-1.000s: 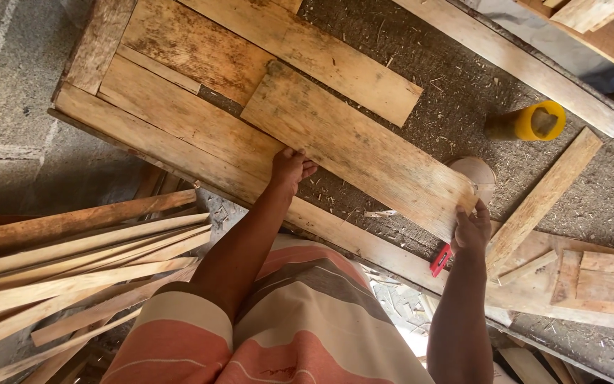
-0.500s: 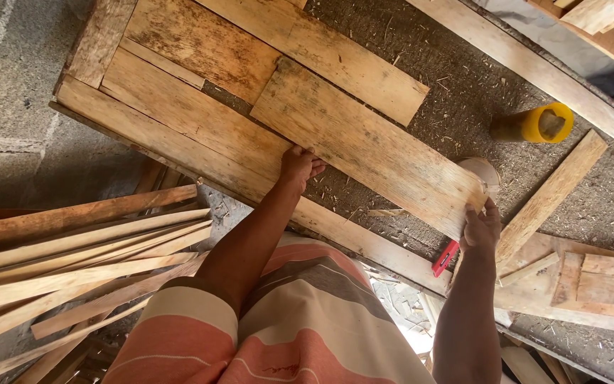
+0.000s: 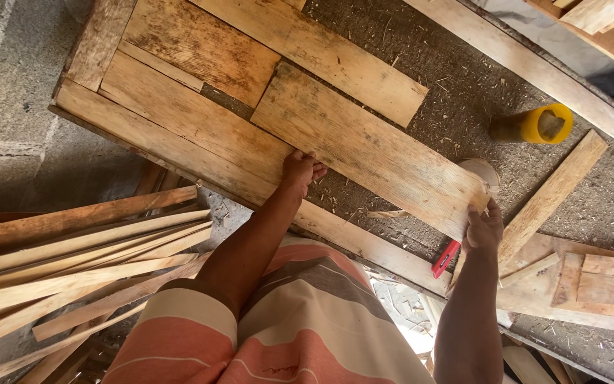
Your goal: Arranging and trimming thin wood planks on a flat surface.
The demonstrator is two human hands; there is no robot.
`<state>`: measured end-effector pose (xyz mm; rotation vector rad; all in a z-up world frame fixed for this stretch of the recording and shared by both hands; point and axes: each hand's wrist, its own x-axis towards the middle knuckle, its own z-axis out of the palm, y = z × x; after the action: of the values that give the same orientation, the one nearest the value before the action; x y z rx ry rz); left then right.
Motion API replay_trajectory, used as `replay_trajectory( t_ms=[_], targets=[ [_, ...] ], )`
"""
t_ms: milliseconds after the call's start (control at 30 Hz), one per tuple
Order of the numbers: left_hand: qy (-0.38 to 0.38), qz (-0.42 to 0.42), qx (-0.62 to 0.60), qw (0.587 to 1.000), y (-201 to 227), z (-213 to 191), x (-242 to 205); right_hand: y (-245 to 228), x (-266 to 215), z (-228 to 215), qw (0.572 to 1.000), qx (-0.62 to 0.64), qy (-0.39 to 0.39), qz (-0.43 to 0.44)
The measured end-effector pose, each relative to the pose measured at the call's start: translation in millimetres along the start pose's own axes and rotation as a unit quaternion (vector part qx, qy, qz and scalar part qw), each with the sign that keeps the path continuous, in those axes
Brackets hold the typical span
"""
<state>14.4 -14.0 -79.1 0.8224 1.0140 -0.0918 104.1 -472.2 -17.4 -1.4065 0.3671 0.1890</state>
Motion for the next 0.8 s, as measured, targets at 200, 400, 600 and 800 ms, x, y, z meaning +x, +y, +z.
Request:
replay_trajectory(
  t_ms=[200,400,600,800],
  targets=[
    [-0.001,0.004,0.004,1.000,2.9,2.4,-5.8,-7.8,-0.7,1.9,0.999,-0.016,0.024,0.025],
    [-0.036,0.026,-0.063,0.997,5.1,1.1,-14.1,-27.3,-1.4,10.1,1.000,-0.022,0.011,0.009],
    [-0.015,0.094,-0.071,0.993,68.6,8.7,-70.3,-59.3,18.3,18.7,0.997,-0.070,-0.011,-0.026],
    [-0.025,0.168,-0.138,0.976,116.9,-22.6,-75.6,-130.9,43.2,75.8,0.886,-0.416,0.169,-0.116]
  ],
)
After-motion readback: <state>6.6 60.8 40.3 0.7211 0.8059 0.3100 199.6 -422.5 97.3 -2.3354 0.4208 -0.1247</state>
